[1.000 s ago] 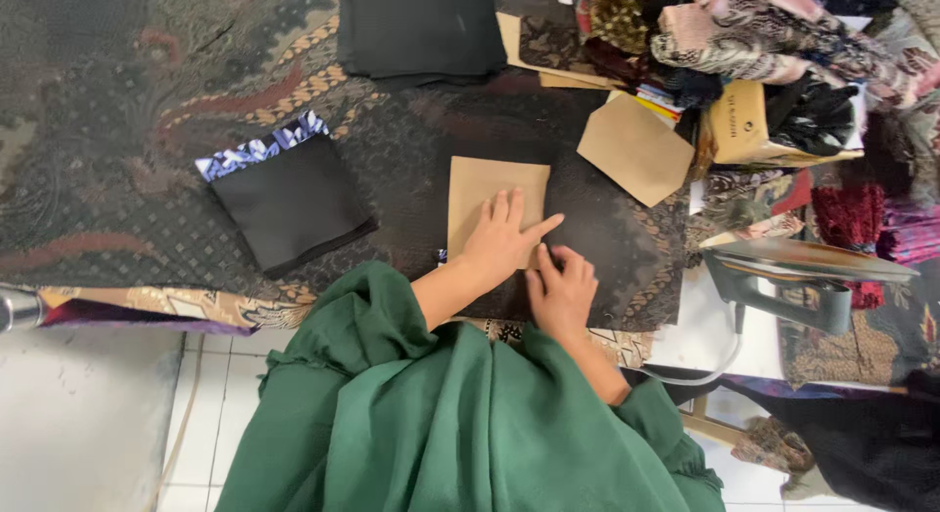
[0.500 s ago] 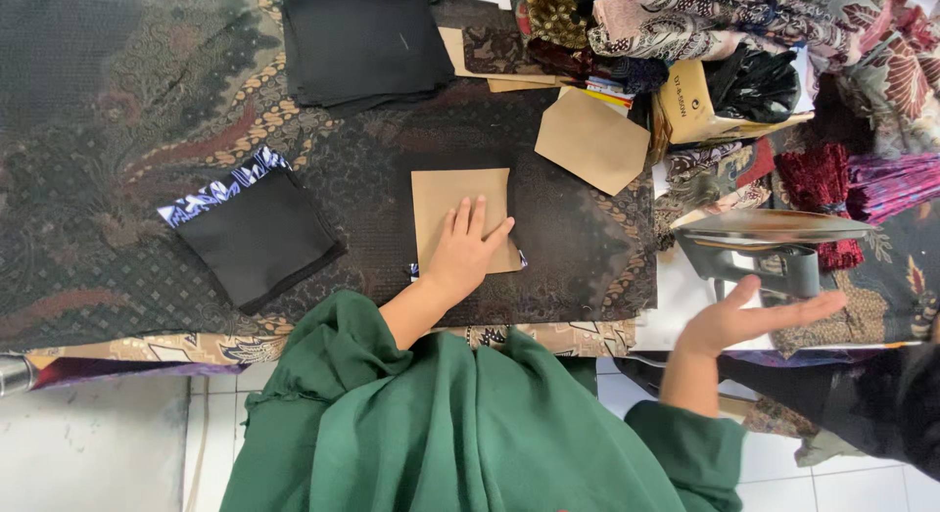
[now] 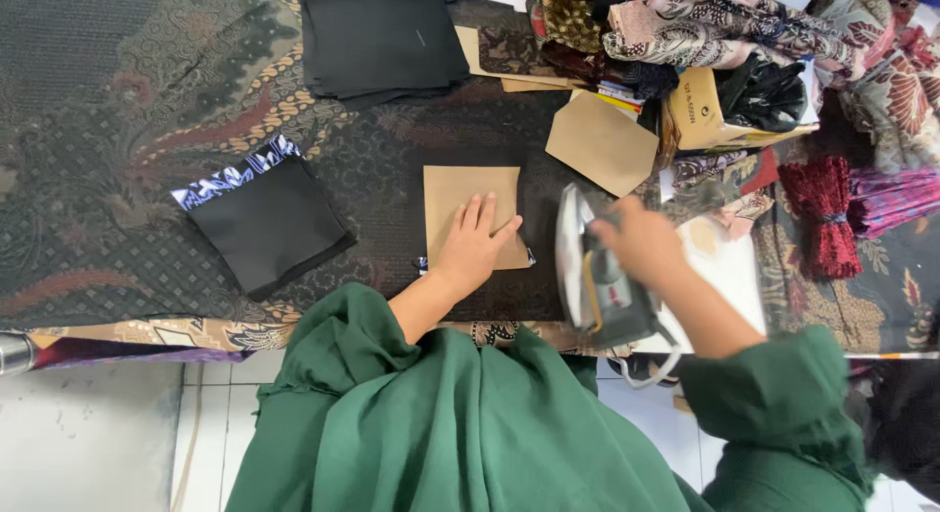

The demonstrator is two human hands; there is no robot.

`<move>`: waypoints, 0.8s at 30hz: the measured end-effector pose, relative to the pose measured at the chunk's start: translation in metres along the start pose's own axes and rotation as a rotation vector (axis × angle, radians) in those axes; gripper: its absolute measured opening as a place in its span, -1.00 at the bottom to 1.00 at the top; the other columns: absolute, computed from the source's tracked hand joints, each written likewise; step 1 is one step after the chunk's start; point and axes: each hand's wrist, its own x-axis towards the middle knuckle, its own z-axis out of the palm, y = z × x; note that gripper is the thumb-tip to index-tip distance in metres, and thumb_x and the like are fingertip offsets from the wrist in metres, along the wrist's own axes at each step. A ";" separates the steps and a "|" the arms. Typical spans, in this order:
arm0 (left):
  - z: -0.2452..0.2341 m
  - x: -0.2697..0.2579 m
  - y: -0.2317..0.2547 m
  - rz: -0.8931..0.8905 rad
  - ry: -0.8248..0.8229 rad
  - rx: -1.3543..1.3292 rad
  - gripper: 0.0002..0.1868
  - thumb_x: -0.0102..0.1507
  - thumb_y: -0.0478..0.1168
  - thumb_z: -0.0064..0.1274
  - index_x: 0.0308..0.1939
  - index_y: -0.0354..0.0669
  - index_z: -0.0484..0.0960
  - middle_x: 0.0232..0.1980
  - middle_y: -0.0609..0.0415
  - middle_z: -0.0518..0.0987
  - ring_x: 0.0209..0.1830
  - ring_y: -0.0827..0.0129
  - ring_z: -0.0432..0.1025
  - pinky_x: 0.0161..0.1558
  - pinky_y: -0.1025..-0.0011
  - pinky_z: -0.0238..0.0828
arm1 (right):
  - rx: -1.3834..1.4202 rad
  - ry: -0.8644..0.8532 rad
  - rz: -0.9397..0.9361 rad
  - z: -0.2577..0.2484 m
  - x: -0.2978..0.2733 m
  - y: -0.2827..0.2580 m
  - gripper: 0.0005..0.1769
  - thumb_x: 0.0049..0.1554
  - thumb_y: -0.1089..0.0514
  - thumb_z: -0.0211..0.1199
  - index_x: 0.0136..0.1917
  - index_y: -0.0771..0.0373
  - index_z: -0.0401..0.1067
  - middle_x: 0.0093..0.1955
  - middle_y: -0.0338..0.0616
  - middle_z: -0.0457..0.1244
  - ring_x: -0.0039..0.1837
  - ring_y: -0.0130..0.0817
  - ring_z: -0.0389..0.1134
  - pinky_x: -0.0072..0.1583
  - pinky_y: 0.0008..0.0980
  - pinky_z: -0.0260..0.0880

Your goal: The person irons small pieces of patterned fabric using a steam iron and a brown paper template. They repeatedly place the template on the fabric, press with the iron, remove the template, and stack the finished pieces.

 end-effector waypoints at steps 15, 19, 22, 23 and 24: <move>0.003 -0.002 -0.003 -0.022 0.072 -0.061 -0.36 0.20 -0.32 0.02 0.40 0.10 0.48 0.51 -0.37 0.23 0.48 -0.28 0.17 0.43 -0.14 0.10 | -0.113 0.042 -0.139 0.036 -0.016 -0.063 -0.57 0.18 -0.14 0.25 0.05 0.25 0.32 -0.32 0.18 0.36 -0.23 0.18 0.43 -0.19 0.07 0.43; 0.001 -0.001 -0.003 -0.035 0.096 -0.097 -0.43 0.25 -0.29 0.02 0.38 0.07 0.48 0.52 -0.36 0.23 0.49 -0.26 0.17 0.45 -0.13 0.10 | -0.105 0.074 -0.146 0.038 -0.006 -0.067 -0.58 0.15 -0.13 0.28 0.02 0.24 0.32 -0.35 0.17 0.35 -0.27 0.18 0.43 -0.22 0.07 0.42; -0.001 0.000 -0.002 -0.038 0.102 -0.097 -0.43 0.24 -0.28 0.01 0.37 0.08 0.50 0.51 -0.35 0.23 0.49 -0.25 0.17 0.44 -0.13 0.09 | -0.093 0.076 -0.145 0.039 0.007 -0.067 -0.57 0.14 -0.12 0.29 0.01 0.26 0.30 -0.34 0.16 0.36 -0.25 0.18 0.43 -0.21 0.07 0.42; -0.002 0.001 -0.002 -0.038 0.094 -0.097 -0.43 0.23 -0.28 0.01 0.37 0.07 0.50 0.50 -0.35 0.24 0.48 -0.25 0.17 0.43 -0.13 0.09 | -0.090 0.073 -0.148 0.040 0.011 -0.067 -0.57 0.14 -0.11 0.29 0.01 0.26 0.30 -0.33 0.16 0.36 -0.25 0.18 0.43 -0.21 0.07 0.41; -0.004 0.001 -0.003 -0.038 0.086 -0.097 -0.42 0.23 -0.28 0.01 0.36 0.05 0.50 0.50 -0.35 0.24 0.48 -0.25 0.17 0.42 -0.13 0.08 | -0.088 0.071 -0.150 0.040 0.014 -0.067 -0.57 0.14 -0.11 0.29 0.01 0.26 0.30 -0.33 0.16 0.36 -0.24 0.18 0.43 -0.22 0.07 0.41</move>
